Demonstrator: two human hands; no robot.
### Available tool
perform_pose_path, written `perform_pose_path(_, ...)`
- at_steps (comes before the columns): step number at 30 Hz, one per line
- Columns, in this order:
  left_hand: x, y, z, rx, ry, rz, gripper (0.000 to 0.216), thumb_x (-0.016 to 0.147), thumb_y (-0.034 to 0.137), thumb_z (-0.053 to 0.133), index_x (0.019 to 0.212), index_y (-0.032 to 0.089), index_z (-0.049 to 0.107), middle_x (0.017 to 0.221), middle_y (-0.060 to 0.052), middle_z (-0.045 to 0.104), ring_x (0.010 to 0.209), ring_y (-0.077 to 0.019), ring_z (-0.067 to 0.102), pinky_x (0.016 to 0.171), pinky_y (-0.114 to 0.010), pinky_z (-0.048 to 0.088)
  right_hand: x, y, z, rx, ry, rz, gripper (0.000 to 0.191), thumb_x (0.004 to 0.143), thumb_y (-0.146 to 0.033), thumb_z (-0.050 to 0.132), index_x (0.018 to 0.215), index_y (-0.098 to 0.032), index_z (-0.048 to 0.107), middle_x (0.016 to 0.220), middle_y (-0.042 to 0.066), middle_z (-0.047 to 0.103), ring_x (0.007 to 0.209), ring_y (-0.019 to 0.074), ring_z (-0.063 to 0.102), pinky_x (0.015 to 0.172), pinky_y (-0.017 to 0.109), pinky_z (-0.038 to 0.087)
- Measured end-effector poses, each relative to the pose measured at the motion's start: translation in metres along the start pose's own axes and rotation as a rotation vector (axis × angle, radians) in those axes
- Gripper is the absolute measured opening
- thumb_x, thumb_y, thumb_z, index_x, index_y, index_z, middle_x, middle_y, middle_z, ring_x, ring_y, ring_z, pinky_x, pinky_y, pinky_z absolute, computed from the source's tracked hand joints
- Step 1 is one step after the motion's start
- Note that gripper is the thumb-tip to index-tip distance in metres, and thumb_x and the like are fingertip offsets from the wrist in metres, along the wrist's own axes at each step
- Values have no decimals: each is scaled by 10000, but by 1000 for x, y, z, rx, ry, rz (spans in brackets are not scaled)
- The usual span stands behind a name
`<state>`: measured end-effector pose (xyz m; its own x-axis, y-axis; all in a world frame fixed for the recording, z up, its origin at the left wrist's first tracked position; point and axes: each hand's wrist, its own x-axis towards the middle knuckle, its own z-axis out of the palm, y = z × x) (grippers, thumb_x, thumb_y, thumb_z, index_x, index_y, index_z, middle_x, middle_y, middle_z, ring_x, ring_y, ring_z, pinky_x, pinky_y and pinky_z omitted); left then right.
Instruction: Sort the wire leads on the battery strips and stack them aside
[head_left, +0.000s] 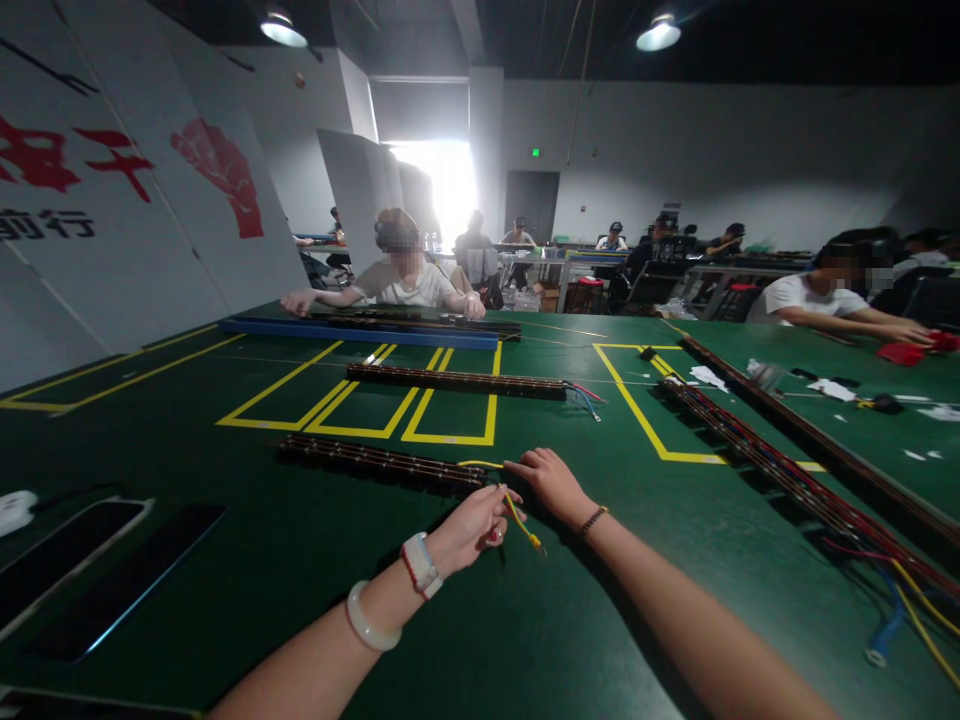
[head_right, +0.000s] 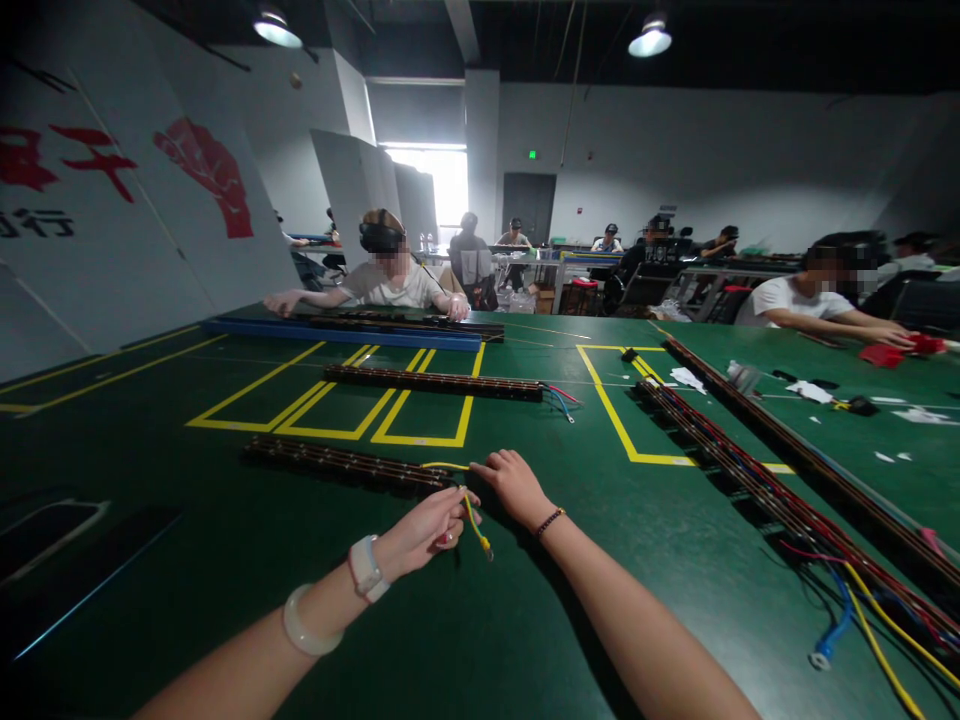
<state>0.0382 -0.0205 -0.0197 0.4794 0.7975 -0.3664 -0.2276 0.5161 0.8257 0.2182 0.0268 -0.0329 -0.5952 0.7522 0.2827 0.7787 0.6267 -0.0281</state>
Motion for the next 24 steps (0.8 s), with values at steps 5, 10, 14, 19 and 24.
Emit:
perform_pose_path(5,-3,6,2,69,57,-21,230,944,332,388,946,139,513,681,7,543,422,-25,398,411,-161,250,-1,1,7,117,106,39,266,915,-200,513,1140,-243,649,974,69,613,951,189,508,853,320,387)
perform_pose_path(10,-9,18,0,300,54,-8,292,925,405,393,904,142,518,579,57,470,367,-27,294,394,-176,184,-2,3,10,179,141,54,273,935,-181,462,1121,-227,656,965,68,615,937,177,510,838,305,389)
perform_pose_path(14,-8,19,-4,678,172,95,318,913,410,402,791,155,548,527,48,465,384,-69,334,429,-202,217,-2,2,9,173,134,55,278,915,-150,482,1116,-222,659,957,70,618,936,181,512,846,308,386)
perform_pose_path(19,-8,12,-4,961,318,365,300,865,360,522,620,188,535,555,4,488,514,-140,460,562,-243,293,-2,0,7,171,135,63,275,931,-170,455,1105,-221,663,949,71,619,930,179,515,845,306,386)
perform_pose_path(24,-10,6,-5,992,342,428,280,809,355,613,591,214,505,516,19,389,588,-192,515,642,-260,328,-2,0,6,170,127,71,274,937,-178,446,1105,-217,659,959,74,613,928,175,520,840,301,384)
